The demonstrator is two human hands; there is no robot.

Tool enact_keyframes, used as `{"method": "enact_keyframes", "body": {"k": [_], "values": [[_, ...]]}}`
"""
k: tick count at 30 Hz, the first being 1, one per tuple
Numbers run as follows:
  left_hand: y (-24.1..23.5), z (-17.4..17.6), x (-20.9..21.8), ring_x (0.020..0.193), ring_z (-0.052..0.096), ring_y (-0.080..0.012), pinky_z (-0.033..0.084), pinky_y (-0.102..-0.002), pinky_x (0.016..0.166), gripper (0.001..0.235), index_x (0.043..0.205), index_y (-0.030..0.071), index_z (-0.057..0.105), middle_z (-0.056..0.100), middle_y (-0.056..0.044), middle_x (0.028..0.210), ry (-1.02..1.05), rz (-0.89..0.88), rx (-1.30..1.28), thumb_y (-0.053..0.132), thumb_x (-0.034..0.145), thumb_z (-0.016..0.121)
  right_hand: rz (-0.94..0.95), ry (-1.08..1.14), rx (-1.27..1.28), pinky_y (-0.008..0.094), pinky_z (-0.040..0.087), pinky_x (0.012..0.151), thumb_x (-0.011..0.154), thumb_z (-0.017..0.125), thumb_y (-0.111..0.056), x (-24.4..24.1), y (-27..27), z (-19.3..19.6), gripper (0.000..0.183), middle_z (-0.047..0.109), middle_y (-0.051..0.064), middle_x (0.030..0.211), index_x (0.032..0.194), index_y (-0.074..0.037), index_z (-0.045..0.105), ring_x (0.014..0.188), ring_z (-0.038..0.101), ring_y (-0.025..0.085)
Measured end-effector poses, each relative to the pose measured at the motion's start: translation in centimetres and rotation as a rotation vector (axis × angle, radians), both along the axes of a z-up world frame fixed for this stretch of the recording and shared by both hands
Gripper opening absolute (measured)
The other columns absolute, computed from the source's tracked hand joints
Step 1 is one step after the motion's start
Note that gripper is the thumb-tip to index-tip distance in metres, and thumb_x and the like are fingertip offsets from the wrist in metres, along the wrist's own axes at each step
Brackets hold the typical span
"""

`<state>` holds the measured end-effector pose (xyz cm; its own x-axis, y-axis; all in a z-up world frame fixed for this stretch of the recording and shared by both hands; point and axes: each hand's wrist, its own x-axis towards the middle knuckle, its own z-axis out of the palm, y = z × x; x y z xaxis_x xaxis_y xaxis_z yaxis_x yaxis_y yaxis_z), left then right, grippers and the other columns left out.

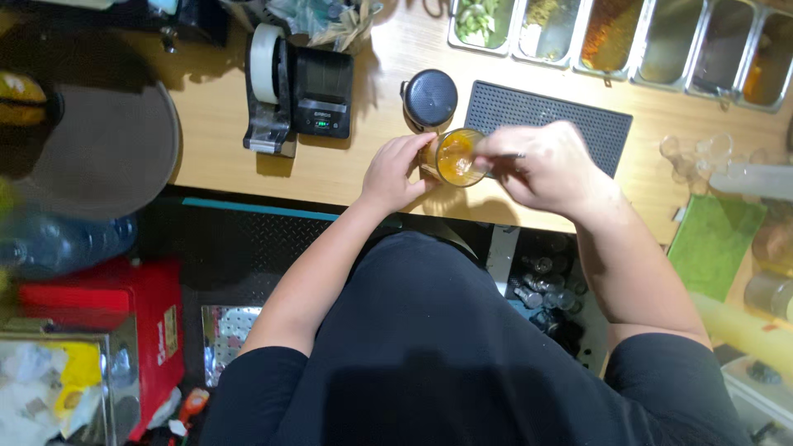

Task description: The person prepares a drink by pouring liquid from a bottle into a small glass, then transfers the contents of the glass into a larger cup. They add a scoop of orange-colored ingredients from a container, stir the mixture with a spoon, and finally add ice from a red cooler using a scoop.

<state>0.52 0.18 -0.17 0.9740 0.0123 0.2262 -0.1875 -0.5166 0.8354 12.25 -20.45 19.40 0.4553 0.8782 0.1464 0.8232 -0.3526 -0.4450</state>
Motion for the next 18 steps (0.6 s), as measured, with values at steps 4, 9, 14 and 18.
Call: {"method": "enact_keyframes", "body": {"k": [4,9,14,18], "values": [[0.3,-0.3,-0.1,0.119,0.062,-0.0317,0.049,-0.043,0.104,0.072,0.141,0.012,0.054,0.065,-0.01,0.13,0.006,-0.039,0.02,0.026,0.078,0.086,-0.049,0.024,-0.01,0.031,0.053,0.057,0.09,0.07,-0.006,-1.4,0.6,0.1,0.01,0.075,0.002,0.088,0.097,-0.013,0.073,0.068,0.07,0.018],[0.8,-0.9,-0.2,0.126,0.059,-0.0333,0.046,-0.043,0.109,0.076,0.144,0.011,0.05,0.062,-0.012,0.135,0.004,-0.074,-0.012,0.023,0.077,0.084,-0.184,0.069,-0.16,0.031,0.052,0.054,0.095,0.071,-0.013,-2.8,1.0,0.1,0.005,0.072,0.004,0.074,0.096,-0.014,0.077,0.057,0.067,0.017],[2.4,-1.2,-1.3,0.131,0.054,-0.0359,0.044,-0.044,0.111,0.078,0.149,0.007,0.045,0.057,-0.017,0.142,-0.081,-0.124,-0.073,0.02,0.081,0.08,-0.299,0.245,0.061,0.028,0.052,0.063,0.117,0.049,-0.012,-3.7,0.2,-2.3,0.028,0.068,0.006,0.084,0.1,-0.005,0.07,0.065,0.065,0.013],[5.4,-0.2,-6.5,0.127,0.056,-0.0353,0.05,-0.04,0.104,0.064,0.145,0.005,0.05,0.057,-0.02,0.14,0.01,-0.125,-0.237,0.02,0.089,0.077,-0.534,0.539,0.29,0.025,0.046,0.06,0.121,0.04,-0.021,-3.8,-1.7,-6.3,0.031,0.066,0.002,0.092,0.121,-0.002,0.063,0.065,0.056,0.01]]}}
